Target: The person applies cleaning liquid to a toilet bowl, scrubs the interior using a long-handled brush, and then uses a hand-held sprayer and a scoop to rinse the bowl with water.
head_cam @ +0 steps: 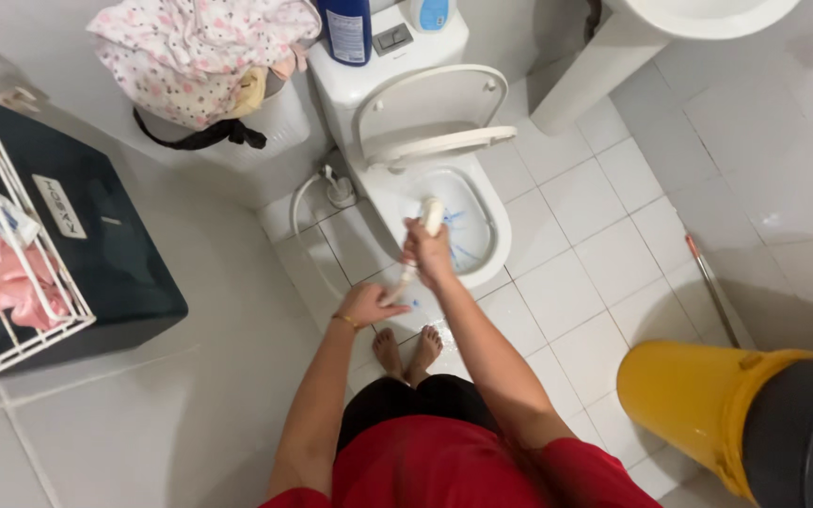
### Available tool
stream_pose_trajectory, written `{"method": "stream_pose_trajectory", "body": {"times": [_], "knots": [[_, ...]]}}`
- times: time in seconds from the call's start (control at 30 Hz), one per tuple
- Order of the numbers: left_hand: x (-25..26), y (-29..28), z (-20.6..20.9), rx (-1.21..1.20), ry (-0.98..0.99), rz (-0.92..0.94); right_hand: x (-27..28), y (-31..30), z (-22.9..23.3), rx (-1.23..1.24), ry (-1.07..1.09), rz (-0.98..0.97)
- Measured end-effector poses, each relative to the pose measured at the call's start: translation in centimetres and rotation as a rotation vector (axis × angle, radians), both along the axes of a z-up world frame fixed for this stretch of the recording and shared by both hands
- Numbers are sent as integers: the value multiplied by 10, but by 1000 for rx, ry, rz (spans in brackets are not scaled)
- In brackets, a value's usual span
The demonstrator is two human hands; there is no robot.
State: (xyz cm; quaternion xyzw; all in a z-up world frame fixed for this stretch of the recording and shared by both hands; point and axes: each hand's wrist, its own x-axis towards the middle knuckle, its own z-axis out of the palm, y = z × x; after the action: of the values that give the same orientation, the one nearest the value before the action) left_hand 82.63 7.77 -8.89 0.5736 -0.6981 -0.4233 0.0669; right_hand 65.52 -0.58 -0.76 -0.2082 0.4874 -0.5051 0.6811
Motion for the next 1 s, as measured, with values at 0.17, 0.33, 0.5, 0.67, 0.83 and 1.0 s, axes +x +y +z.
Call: {"method": "stream_pose_trajectory", "body": {"times": [0.17, 0.33, 0.5, 0.67, 0.83, 1.0], "knots": [[54, 20, -19, -197, -98, 317, 33, -7, -27, 57, -252, -56], [76, 5, 18, -338, -221, 532, 44, -10, 7, 40, -423, -103], [75, -14, 60, -369, -183, 606, 43, -11, 42, -30, -425, -124], [77, -28, 70, -452, -93, 574, 39, -12, 23, -134, -474, -185], [63, -23, 76, -388, -116, 582, 27, -7, 23, -23, -466, -276], [66, -28, 82, -364, -187, 504, 29, 0, 28, 16, -426, -401]]}}
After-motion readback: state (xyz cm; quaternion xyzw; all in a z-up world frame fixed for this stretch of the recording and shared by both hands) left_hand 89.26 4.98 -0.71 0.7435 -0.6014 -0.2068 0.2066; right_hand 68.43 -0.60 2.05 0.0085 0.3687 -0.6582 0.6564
